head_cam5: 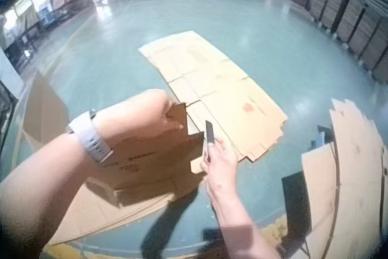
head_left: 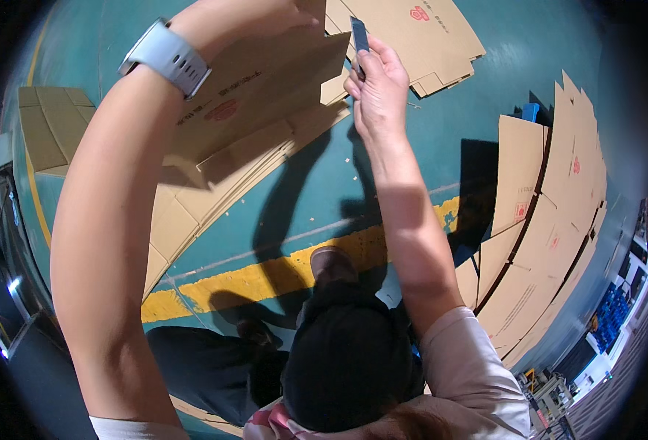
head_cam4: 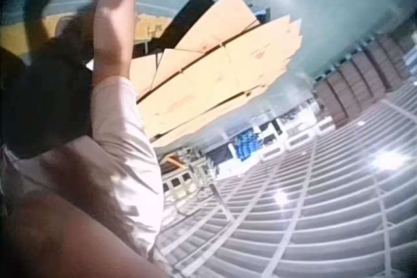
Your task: The person uses a utility knife to cut along pre-scored lines on flat cardboard sheets. They repeatedly pick up sheets, score the lines, and separate the pieces, stacking the cut sections on the floor.
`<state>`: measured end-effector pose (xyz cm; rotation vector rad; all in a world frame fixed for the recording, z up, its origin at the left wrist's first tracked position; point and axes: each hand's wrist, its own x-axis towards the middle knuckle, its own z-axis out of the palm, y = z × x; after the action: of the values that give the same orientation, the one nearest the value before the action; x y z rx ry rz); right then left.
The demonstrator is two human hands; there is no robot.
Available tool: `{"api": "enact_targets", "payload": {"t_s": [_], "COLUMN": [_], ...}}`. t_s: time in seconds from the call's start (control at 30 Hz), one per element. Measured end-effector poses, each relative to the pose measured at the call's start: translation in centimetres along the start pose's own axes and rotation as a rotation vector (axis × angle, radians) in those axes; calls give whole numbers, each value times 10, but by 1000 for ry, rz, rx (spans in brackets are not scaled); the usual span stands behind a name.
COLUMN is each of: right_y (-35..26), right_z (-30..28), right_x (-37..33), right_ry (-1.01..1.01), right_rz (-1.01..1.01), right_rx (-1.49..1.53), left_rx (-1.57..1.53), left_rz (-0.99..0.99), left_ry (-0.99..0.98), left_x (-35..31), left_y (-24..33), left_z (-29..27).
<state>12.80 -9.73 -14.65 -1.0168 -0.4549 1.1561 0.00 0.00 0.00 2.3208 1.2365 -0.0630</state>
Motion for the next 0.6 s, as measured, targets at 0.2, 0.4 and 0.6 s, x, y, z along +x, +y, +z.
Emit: {"api": "enact_targets", "payload": {"t_s": [0.2,0.4,0.6], "right_y": [-2,1,4], "right_z": [3,6,13], "right_x": [3,5,4], "right_ry": [29,18,57], "right_rz": [-15,-8,-39], "right_rx": [46,76,40], "left_rx": [18,34,51], "left_rz": [39,15,48], "left_ry": [65,69,81], "left_x": [5,3,5], "left_y": [-4,-1,-7], "left_z": [7,6,9]}}
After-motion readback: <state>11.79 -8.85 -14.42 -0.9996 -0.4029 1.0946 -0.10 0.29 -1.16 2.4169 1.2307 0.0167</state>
